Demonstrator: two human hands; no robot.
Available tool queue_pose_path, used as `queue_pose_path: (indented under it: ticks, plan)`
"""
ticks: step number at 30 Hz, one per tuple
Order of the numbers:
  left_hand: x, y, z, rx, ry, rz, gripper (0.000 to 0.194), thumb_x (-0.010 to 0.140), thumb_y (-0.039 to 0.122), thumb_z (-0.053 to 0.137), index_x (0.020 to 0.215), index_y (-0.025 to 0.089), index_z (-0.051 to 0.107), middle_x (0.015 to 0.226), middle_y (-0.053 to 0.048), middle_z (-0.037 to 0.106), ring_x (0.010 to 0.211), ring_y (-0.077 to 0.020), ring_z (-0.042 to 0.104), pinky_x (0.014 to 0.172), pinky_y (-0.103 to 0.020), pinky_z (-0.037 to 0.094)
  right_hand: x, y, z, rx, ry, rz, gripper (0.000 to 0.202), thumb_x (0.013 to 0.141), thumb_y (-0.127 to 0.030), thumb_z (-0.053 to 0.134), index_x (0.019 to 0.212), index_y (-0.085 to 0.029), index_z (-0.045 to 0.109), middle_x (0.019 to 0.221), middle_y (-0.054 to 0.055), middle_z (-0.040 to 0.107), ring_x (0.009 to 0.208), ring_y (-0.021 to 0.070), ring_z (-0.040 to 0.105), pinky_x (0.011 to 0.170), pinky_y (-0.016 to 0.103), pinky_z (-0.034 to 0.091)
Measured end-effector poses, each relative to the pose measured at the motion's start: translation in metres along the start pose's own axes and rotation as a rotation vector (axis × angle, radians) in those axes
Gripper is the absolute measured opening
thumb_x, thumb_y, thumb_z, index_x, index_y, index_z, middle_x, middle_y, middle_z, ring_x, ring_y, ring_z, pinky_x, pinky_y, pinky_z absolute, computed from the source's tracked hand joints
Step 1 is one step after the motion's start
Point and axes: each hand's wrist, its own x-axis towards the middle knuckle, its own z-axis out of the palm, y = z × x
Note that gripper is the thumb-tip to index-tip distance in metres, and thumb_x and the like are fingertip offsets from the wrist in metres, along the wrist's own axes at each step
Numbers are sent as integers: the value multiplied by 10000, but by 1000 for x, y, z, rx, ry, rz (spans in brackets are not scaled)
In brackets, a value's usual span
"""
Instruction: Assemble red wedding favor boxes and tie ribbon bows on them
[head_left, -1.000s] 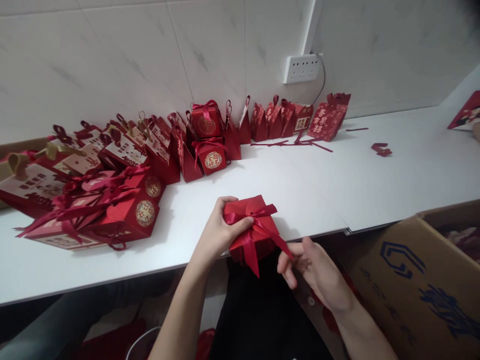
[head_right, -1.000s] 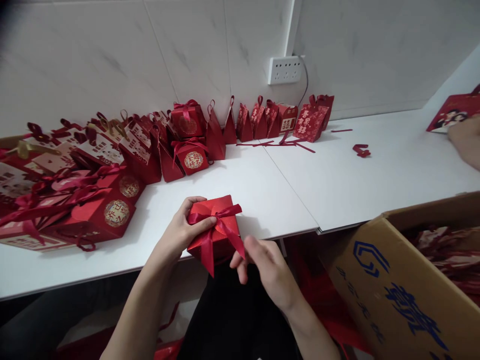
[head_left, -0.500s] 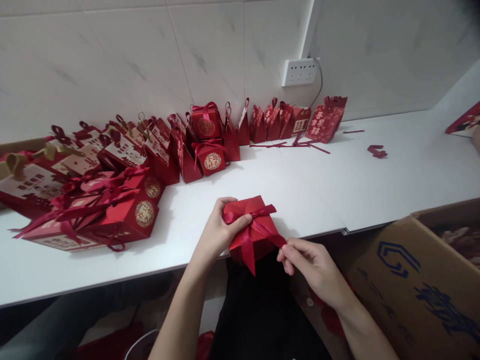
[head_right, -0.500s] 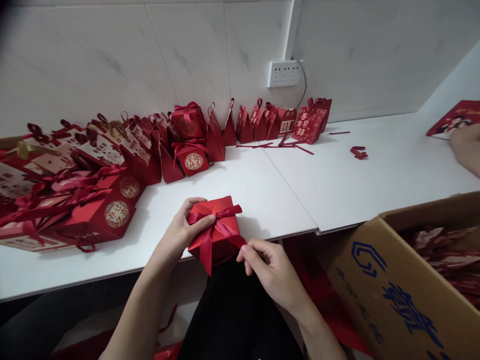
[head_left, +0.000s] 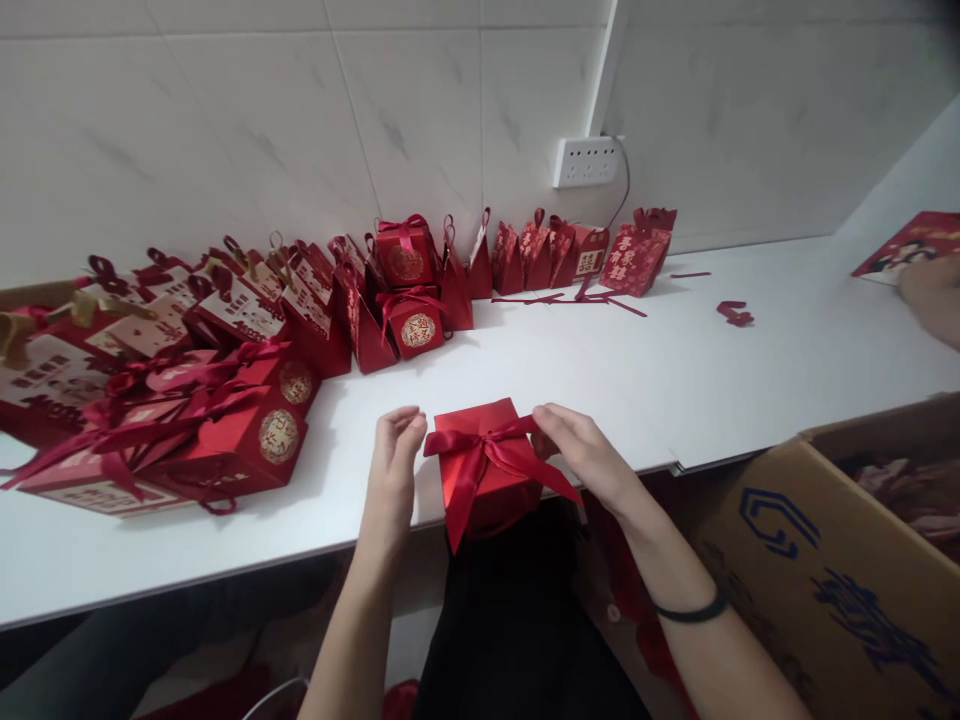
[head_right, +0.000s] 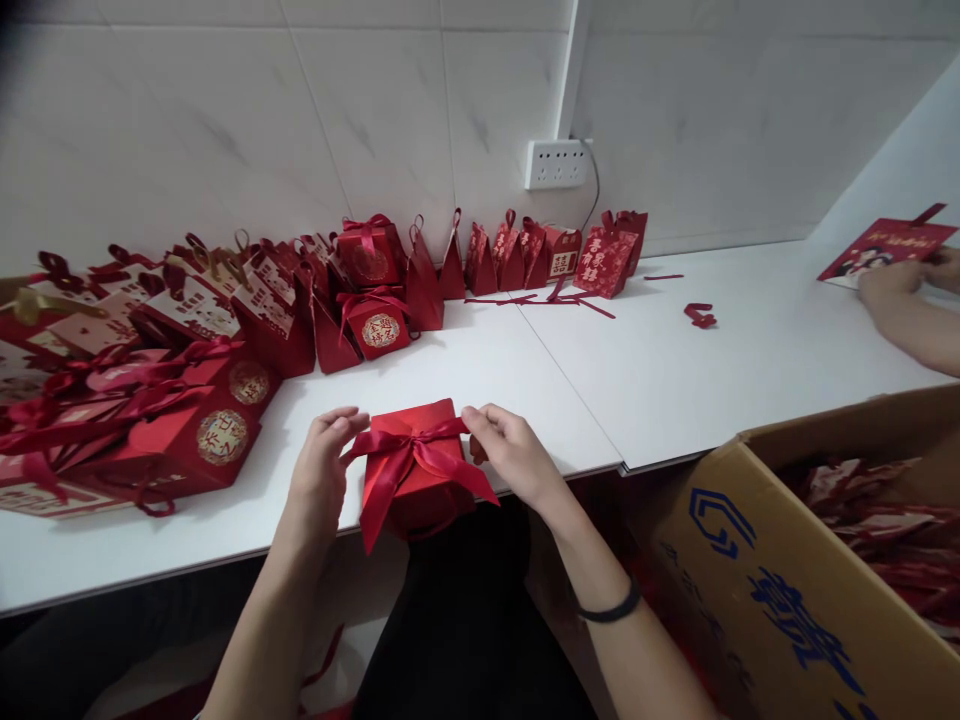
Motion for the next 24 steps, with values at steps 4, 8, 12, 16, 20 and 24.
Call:
queue_pose_path:
  ticks: [4,8,12,16,20,24]
  plan:
    - [-9,0,-6,120,-67,-57,391,802,550,477,660,188,503,657,5,508,692,-165,510,687,-279,416,4,-2,15,49,-11,16,365,811,-487,553,635,-178,473,566,-51,432,531,83,403,543,236,322]
    - [-19,5,-1,81,-110,-57,375,789,447,551,566,183,405,548,46,382,544,-102,369,532,-215,322,1,2,18,186,12,10,316,790,-426,593,633,-176,482,565,-52,432,539,81,398,540,230,304]
    - [-27,2,5,-101,-56,-117,333,791,381,572,596,184,387,563,55,373,521,-81,337,493,-186,302,-1,9,18,321,-1,24,306,784,-394,606,604,-173,494,539,-56,414,519,75,373,523,223,280]
    - [-29,-5,8,-209,-9,-145,316,785,344,578,585,181,397,554,57,361,500,-72,313,467,-171,297,-2,12,20,461,2,82,334,760,-400,631,571,-168,481,547,-52,410,519,73,371,515,217,275]
    - [-26,-15,6,-333,-9,-191,281,763,326,584,578,182,430,566,49,384,507,-77,358,477,-172,331,-4,17,15,483,44,117,329,750,-412,639,574,-170,505,548,-42,431,523,84,391,524,221,316]
    - [-21,-21,-2,-392,-14,-191,334,755,469,542,603,172,524,598,15,482,544,-105,449,528,-202,404,-11,33,-5,453,65,11,254,793,-437,588,783,-189,643,730,19,575,740,148,549,683,263,445]
